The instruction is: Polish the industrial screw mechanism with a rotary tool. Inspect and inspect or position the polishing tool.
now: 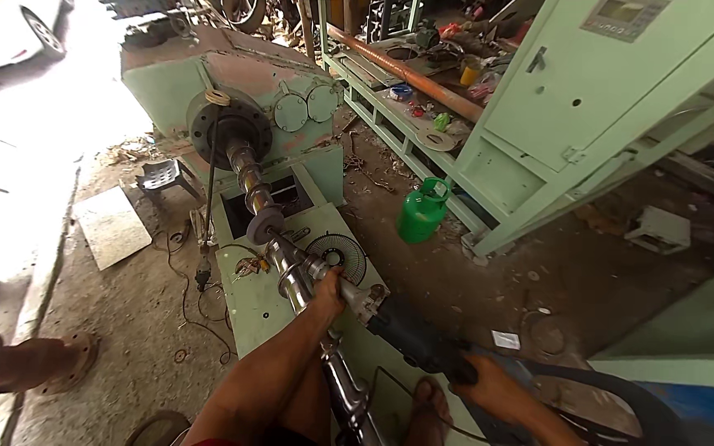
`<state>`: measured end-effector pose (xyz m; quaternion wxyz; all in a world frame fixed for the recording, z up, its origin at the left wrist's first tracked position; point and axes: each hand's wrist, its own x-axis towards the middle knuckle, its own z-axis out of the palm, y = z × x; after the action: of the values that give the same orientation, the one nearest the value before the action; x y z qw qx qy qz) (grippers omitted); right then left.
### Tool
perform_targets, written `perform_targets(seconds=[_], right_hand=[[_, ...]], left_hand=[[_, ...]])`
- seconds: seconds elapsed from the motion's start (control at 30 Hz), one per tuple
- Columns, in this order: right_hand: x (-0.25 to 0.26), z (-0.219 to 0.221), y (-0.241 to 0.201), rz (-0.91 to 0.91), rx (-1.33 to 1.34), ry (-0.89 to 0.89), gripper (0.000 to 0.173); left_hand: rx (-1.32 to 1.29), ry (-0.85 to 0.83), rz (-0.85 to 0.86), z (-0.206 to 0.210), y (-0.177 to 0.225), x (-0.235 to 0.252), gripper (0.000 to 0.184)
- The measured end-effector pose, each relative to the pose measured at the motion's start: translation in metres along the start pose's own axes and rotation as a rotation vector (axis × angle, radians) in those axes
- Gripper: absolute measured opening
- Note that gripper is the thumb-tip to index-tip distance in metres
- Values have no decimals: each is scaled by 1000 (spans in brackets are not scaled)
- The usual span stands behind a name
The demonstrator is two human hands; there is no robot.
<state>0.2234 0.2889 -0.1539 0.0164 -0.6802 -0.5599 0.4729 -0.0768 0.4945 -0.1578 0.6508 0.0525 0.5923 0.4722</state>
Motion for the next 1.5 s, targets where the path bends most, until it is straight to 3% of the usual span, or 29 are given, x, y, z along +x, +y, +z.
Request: perform_targets(seconds=[0.43,0.9,1.2,1.5], right_hand=[[34,12,27,49,204,-47,32],[77,38,71,10,392,-100,28],[81,50,75,13,437,-115,33],[55,35,53,4,310,-103,34]], left_hand=[[82,36,3,22,-10,31,30],[186,99,43,43,-33,60,29],[202,109,40,42,-40,70,27],[156,87,64,28,-28,42,27]])
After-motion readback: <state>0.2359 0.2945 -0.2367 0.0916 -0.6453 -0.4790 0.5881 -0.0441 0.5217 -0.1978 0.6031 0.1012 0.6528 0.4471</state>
